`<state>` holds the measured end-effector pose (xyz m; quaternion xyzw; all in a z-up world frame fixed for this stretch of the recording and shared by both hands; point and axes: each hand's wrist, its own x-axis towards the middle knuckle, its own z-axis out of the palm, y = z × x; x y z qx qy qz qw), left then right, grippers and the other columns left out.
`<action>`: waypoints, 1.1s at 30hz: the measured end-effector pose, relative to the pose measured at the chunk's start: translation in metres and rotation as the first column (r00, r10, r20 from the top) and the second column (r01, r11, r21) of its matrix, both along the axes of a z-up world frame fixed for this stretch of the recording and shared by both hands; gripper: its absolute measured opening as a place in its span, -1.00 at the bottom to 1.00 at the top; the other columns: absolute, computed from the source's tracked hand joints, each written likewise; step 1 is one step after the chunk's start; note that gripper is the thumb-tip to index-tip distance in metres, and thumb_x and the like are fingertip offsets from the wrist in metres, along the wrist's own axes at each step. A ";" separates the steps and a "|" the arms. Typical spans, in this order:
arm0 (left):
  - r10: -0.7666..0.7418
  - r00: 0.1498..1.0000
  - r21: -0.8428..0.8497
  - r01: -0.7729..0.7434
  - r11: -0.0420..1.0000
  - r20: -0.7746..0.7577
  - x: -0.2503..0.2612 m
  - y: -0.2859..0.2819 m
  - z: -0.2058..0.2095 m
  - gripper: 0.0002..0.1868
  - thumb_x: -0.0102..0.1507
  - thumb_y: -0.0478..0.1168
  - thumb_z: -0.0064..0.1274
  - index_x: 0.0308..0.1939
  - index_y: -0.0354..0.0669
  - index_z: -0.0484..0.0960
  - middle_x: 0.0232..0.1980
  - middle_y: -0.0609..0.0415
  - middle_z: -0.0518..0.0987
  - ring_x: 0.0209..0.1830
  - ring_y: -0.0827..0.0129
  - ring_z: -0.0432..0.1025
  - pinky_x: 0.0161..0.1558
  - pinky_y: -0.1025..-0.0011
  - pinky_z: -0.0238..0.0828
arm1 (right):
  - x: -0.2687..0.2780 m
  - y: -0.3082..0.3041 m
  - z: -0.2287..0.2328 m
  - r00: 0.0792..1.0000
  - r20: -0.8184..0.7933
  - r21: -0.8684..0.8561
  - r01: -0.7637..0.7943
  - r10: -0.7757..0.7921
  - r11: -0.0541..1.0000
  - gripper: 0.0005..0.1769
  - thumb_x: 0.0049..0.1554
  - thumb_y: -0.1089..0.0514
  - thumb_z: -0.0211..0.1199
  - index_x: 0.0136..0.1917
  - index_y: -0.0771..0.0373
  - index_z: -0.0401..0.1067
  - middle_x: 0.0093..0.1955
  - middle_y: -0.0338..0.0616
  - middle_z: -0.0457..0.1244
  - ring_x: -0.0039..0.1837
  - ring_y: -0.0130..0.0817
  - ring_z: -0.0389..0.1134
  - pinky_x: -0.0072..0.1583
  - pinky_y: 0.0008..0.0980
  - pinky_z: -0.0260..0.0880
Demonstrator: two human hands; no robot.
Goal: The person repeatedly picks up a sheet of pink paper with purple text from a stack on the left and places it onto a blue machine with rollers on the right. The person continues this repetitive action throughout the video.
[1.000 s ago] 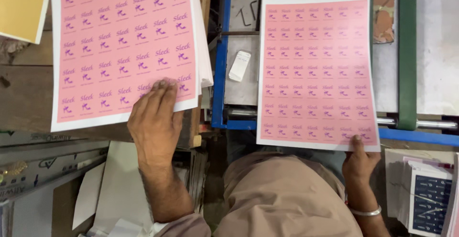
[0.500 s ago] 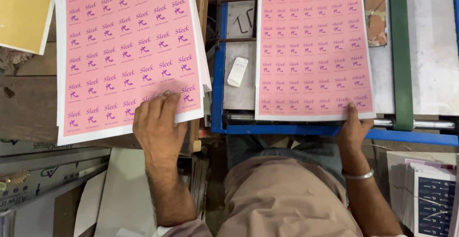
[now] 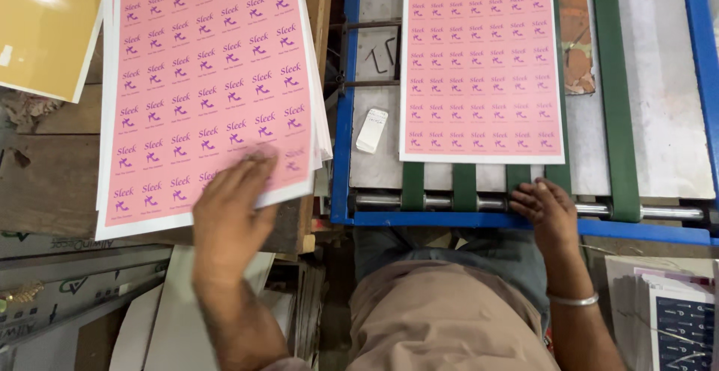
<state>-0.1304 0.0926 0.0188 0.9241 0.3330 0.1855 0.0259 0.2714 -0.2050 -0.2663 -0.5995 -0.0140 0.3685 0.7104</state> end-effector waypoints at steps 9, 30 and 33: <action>-0.113 0.970 0.217 0.065 0.974 0.217 0.051 -0.034 -0.002 -0.33 0.06 -0.39 0.01 0.31 -0.38 0.48 0.22 -0.22 0.56 0.27 -0.04 0.45 0.35 0.01 0.31 | -0.077 0.066 0.122 0.867 0.113 0.366 -0.490 0.485 0.791 -0.40 0.31 0.11 0.15 0.52 0.41 0.18 0.34 0.12 0.28 0.30 -0.04 0.38 0.21 -0.12 0.53; 0.039 0.999 0.249 -0.034 0.968 -0.014 0.037 -0.006 -0.013 -0.67 0.32 -0.35 0.18 0.18 -0.24 0.64 0.20 -0.04 0.65 0.27 0.19 0.52 0.30 0.25 0.44 | 0.023 0.036 0.041 0.915 0.103 0.201 0.365 -0.390 0.909 -0.61 0.28 0.38 0.18 0.38 0.35 0.30 0.25 -0.06 0.32 0.18 -0.25 0.45 0.13 -0.29 0.58; 0.040 0.999 0.187 -0.043 0.981 0.021 0.032 -0.006 -0.014 -0.70 0.25 -0.34 0.22 0.07 -0.20 0.66 0.06 0.01 0.68 0.13 0.19 0.57 0.20 0.24 0.49 | 0.023 0.011 0.020 0.911 0.083 0.197 0.383 -0.405 0.902 -0.58 0.30 0.36 0.19 0.42 0.36 0.28 0.30 -0.04 0.32 0.22 -0.26 0.46 0.15 -0.31 0.60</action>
